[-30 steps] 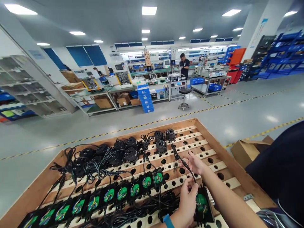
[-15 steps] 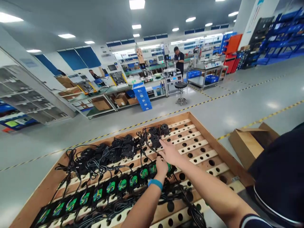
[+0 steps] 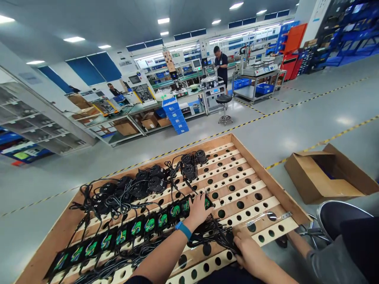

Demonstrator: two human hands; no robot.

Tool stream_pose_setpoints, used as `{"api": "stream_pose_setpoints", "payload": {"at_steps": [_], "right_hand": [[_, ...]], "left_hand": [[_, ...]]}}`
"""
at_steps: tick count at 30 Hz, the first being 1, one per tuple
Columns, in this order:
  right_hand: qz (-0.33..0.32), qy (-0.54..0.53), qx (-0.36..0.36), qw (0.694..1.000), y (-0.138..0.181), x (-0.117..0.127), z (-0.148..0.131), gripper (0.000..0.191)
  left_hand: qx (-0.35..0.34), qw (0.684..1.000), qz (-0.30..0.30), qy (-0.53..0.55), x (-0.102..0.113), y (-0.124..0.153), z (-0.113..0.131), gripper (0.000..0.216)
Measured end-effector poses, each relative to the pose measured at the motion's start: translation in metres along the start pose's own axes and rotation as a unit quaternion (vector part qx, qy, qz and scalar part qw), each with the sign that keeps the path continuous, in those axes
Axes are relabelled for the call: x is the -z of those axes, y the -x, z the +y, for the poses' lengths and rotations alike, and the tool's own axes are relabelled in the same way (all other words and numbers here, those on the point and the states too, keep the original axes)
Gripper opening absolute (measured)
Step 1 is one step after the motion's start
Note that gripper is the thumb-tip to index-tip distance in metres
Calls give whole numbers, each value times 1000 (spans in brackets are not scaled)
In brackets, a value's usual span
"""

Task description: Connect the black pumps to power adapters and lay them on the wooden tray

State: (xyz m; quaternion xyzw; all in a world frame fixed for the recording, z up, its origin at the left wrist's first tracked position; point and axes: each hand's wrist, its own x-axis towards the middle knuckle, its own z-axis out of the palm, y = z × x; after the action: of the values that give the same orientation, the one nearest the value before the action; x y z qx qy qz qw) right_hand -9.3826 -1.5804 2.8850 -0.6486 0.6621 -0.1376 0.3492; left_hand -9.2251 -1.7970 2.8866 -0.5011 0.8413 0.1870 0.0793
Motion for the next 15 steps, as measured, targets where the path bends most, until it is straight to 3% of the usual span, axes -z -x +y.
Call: {"api": "stream_pose_setpoints", "payload": {"at_steps": [5,8,12,15], "right_hand": [[73,178,1,981,-19,54,-23,23],[102,253,-31,962,-42,65,-23,29],[160,273,-127,940,-56,39,-11,45],[201,234,-180,934,-31,1,-10,49]], "left_hand": [[-60,998,-4,0,14,-15,-16,84],[-92,996,5,2,16,-20,-31,84],[-125,992,-2,3,7,-26,-45,77],[-177,983,35,-25,-1,-30,-46,71]]}}
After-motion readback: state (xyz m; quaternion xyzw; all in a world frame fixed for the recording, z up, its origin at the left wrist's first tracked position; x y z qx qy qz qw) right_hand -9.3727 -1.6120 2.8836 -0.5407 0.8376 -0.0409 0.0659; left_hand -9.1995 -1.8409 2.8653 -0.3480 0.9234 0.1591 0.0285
